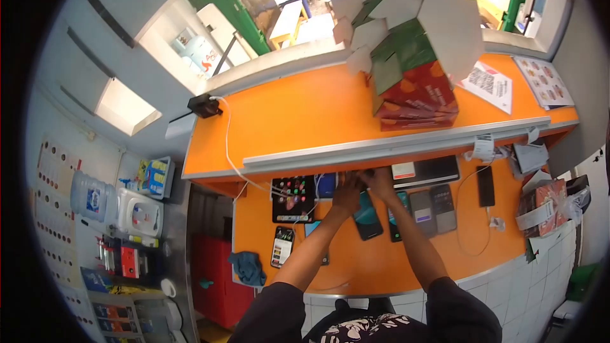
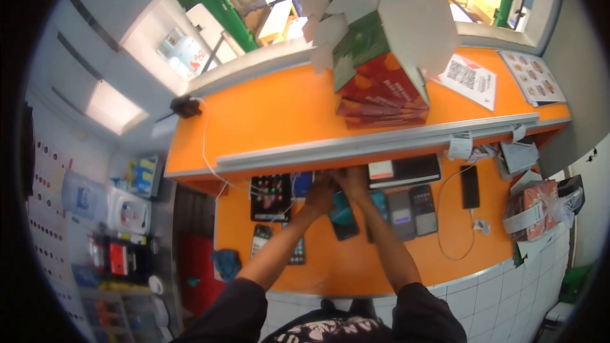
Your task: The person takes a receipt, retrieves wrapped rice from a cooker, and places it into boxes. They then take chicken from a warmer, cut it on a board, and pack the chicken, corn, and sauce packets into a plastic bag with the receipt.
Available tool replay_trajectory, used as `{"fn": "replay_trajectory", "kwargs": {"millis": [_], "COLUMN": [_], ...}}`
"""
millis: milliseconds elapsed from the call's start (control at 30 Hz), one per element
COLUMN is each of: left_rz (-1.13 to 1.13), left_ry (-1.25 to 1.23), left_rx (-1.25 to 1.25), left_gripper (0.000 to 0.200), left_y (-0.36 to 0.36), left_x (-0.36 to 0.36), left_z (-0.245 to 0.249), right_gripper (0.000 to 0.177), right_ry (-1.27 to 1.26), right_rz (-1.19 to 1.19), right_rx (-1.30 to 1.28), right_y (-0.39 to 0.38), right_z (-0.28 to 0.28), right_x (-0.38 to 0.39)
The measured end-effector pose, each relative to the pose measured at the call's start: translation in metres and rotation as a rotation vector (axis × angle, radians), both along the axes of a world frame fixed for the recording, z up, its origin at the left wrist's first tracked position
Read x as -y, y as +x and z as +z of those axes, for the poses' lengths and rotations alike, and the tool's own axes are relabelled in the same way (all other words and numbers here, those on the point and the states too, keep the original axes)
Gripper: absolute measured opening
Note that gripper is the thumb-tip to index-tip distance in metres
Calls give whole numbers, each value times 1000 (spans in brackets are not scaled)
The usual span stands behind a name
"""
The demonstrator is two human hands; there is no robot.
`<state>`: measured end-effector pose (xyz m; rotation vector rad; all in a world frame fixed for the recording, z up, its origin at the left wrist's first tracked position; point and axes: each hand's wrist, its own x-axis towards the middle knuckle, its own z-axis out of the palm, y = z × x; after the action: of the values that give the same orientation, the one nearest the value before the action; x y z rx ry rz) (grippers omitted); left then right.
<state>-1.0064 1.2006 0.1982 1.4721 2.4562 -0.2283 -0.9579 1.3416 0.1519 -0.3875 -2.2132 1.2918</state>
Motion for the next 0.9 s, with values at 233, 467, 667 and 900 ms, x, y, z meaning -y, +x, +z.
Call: {"fn": "replay_trajectory", "kwargs": {"millis": [233,467,667,900], "left_rz": [191,116,144,187], "left_ry": [52,-93,392,622], "left_rx": [-121,-273,87,1071], "left_gripper": [66,59,58,33], "left_y": [14,16,-3,175], "left_x": [-20,-25,-6,74], "left_z": [-50,-81,-93,-60], "right_gripper": [33,30,40,36], "right_ry": [16,83,-164,-146], "right_rz": [-121,-156,-237,-551], "right_rx": [5,-84,-68,77], "right_y": [-25,2,34,318], "right_z": [-12,-6,33,-2], "right_x": [-11,15,83,134]}}
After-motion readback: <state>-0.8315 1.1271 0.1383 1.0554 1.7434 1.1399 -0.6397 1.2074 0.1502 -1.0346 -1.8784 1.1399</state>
